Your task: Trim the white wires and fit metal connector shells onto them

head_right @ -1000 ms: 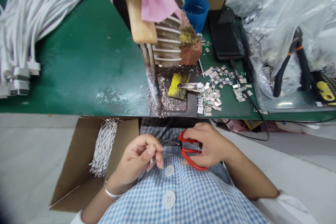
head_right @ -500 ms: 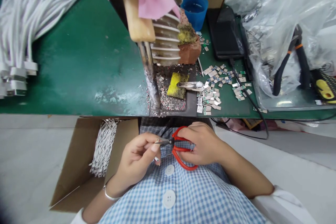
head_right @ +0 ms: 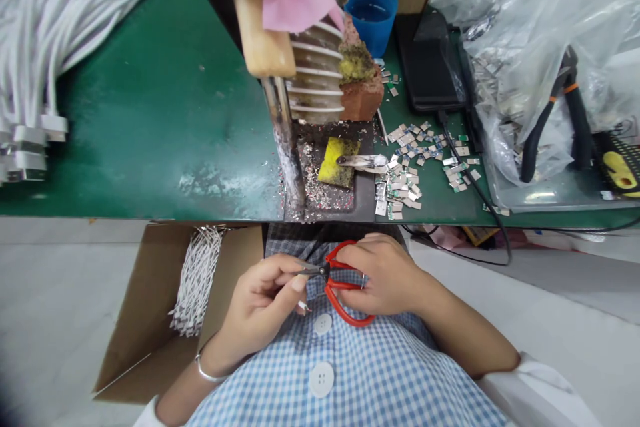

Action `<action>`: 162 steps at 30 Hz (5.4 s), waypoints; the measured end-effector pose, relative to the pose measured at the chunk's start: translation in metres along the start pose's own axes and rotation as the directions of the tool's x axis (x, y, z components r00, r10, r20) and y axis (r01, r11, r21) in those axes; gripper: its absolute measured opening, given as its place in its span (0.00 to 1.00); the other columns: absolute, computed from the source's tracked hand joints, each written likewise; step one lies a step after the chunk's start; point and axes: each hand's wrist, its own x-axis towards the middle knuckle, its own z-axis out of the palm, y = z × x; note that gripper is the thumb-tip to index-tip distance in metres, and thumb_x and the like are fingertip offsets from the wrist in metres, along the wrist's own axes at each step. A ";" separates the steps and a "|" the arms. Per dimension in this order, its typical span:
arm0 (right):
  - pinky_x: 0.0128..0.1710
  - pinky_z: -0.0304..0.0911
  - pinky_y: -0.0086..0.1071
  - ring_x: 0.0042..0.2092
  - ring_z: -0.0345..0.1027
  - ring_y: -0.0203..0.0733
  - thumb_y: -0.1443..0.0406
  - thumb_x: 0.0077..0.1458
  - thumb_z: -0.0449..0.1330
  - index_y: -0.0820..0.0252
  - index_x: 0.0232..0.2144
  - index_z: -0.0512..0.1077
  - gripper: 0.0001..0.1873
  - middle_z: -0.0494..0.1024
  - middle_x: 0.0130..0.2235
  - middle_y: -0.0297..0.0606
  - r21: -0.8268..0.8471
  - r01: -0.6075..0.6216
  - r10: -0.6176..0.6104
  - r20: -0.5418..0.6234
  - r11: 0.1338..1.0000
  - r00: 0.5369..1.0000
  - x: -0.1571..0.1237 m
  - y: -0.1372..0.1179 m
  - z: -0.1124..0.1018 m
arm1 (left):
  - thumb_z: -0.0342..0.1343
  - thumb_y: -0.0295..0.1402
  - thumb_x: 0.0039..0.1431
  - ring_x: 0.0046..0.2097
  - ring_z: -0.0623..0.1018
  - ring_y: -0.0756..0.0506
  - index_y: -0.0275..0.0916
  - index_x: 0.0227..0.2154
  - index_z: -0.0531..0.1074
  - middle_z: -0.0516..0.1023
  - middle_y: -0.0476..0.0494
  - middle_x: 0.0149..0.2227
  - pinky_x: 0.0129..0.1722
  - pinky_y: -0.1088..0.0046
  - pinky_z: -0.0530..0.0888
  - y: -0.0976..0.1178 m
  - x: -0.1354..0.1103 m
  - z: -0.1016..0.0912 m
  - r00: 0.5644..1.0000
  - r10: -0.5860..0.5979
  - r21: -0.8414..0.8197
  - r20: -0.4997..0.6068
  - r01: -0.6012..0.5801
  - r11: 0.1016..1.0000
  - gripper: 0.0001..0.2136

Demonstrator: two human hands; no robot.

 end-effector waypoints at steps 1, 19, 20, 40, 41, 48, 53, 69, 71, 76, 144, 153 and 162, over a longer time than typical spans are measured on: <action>0.25 0.52 0.28 0.21 0.59 0.33 0.61 0.53 0.58 0.60 0.31 0.68 0.08 0.69 0.20 0.29 -0.004 0.000 0.000 0.002 1.000 1.000 0.000 0.000 0.000 | 0.53 0.31 0.62 0.19 0.72 0.52 0.38 0.33 0.70 0.75 0.52 0.18 0.21 0.79 0.68 0.000 0.000 0.000 1.000 0.006 0.004 0.001 -0.006 1.000 0.04; 0.23 0.48 0.27 0.21 0.54 0.31 0.62 0.55 0.56 0.59 0.27 0.64 0.07 0.65 0.19 0.27 0.104 0.000 0.002 -0.019 0.995 1.000 -0.001 -0.004 0.008 | 0.57 0.40 0.61 0.18 0.71 0.55 0.35 0.30 0.70 0.72 0.53 0.18 0.20 0.84 0.68 0.000 -0.001 0.002 0.995 -0.104 -0.368 0.013 0.101 0.924 0.12; 0.23 0.48 0.26 0.21 0.53 0.31 0.63 0.55 0.57 0.59 0.27 0.64 0.07 0.64 0.19 0.27 0.142 -0.008 0.012 -0.023 0.990 1.000 -0.001 -0.005 0.010 | 0.58 0.40 0.61 0.18 0.71 0.55 0.35 0.30 0.71 0.73 0.53 0.18 0.20 0.84 0.68 0.000 -0.001 0.003 0.994 -0.107 -0.415 0.018 0.105 0.904 0.12; 0.17 0.51 0.24 0.15 0.52 0.29 0.50 0.53 0.58 0.58 0.31 0.61 0.19 0.64 0.16 0.24 0.887 -0.461 0.117 0.455 0.035 0.883 -0.009 -0.016 0.047 | 0.61 0.35 0.59 0.23 0.81 0.48 0.36 0.33 0.80 0.83 0.43 0.24 0.24 0.78 0.78 -0.014 0.000 0.016 0.988 0.071 -0.463 -0.138 -0.128 0.877 0.07; 0.17 0.50 0.24 0.16 0.51 0.29 0.49 0.52 0.59 0.58 0.30 0.60 0.19 0.64 0.17 0.24 0.882 -0.464 0.145 0.450 0.085 0.881 -0.009 -0.016 0.046 | 0.60 0.34 0.59 0.23 0.82 0.48 0.37 0.34 0.79 0.84 0.43 0.24 0.25 0.78 0.78 -0.014 -0.001 0.016 0.986 0.085 -0.442 -0.142 -0.140 0.886 0.07; 0.23 0.46 0.25 0.22 0.50 0.30 0.65 0.51 0.60 0.58 0.26 0.61 0.09 0.60 0.20 0.25 0.470 -0.287 0.273 0.101 0.835 0.957 -0.007 -0.017 0.020 | 0.57 0.22 0.58 0.26 0.79 0.49 0.36 0.32 0.76 0.82 0.45 0.26 0.26 0.77 0.74 -0.002 -0.001 -0.003 0.904 0.421 0.296 -0.068 -0.385 0.874 0.05; 0.24 0.48 0.27 0.22 0.55 0.33 0.64 0.52 0.57 0.58 0.26 0.64 0.06 0.64 0.19 0.28 0.072 -0.143 0.143 0.013 0.987 0.990 -0.006 -0.016 0.005 | 0.53 0.18 0.55 0.27 0.78 0.47 0.35 0.38 0.73 0.83 0.41 0.30 0.27 0.73 0.72 0.004 -0.002 -0.015 0.783 0.604 0.643 0.150 -0.541 0.542 0.11; 0.23 0.47 0.26 0.22 0.51 0.31 0.64 0.52 0.56 0.58 0.24 0.61 0.08 0.62 0.19 0.27 0.215 -0.157 0.148 0.060 0.964 0.987 -0.005 -0.015 0.007 | 0.52 0.16 0.53 0.28 0.78 0.46 0.36 0.41 0.71 0.84 0.38 0.36 0.27 0.70 0.71 0.008 -0.001 -0.019 0.757 0.610 0.671 0.234 -0.579 0.462 0.14; 0.21 0.46 0.24 0.21 0.49 0.29 0.63 0.51 0.58 0.57 0.24 0.60 0.10 0.59 0.18 0.25 0.445 -0.224 0.159 0.179 0.867 0.971 -0.005 -0.015 0.006 | 0.51 0.16 0.53 0.29 0.79 0.46 0.38 0.41 0.70 0.84 0.40 0.35 0.29 0.70 0.72 0.008 0.001 -0.017 0.770 0.597 0.615 0.224 -0.587 0.527 0.14; 0.16 0.48 0.22 0.17 0.50 0.27 0.56 0.52 0.58 0.57 0.25 0.58 0.14 0.60 0.18 0.23 0.759 -0.447 -0.027 0.519 0.474 0.854 -0.005 -0.011 0.006 | 0.51 0.17 0.54 0.32 0.80 0.46 0.39 0.40 0.70 0.83 0.41 0.33 0.30 0.71 0.74 0.006 0.006 -0.014 0.749 0.635 0.450 0.188 -0.641 0.622 0.14; 0.22 0.47 0.26 0.20 0.52 0.33 0.65 0.55 0.53 0.57 0.23 0.59 0.10 0.63 0.17 0.28 0.084 -0.038 0.042 -0.041 0.996 0.998 -0.003 -0.005 0.019 | 0.53 0.24 0.62 0.23 0.76 0.51 0.38 0.36 0.73 0.78 0.48 0.23 0.24 0.77 0.72 -0.001 -0.003 -0.003 0.901 0.423 0.289 -0.093 -0.382 0.878 0.05; 0.23 0.49 0.26 0.19 0.56 0.33 0.65 0.54 0.52 0.58 0.23 0.63 0.08 0.66 0.17 0.30 -0.011 -0.068 0.069 0.054 0.998 0.996 -0.009 -0.005 0.010 | 0.53 0.17 0.56 0.25 0.74 0.47 0.31 0.47 0.71 0.80 0.43 0.27 0.25 0.71 0.67 -0.002 -0.004 -0.017 0.747 0.646 0.762 0.158 -0.508 0.401 0.15; 0.24 0.50 0.28 0.21 0.55 0.34 0.65 0.61 0.48 0.58 0.23 0.63 0.15 0.68 0.18 0.32 -0.083 0.016 -0.011 0.060 0.996 0.998 -0.008 -0.004 0.009 | 0.53 0.24 0.62 0.24 0.76 0.50 0.37 0.37 0.73 0.78 0.47 0.23 0.25 0.77 0.70 0.003 -0.006 -0.012 0.927 0.375 0.329 0.017 -0.359 0.873 0.05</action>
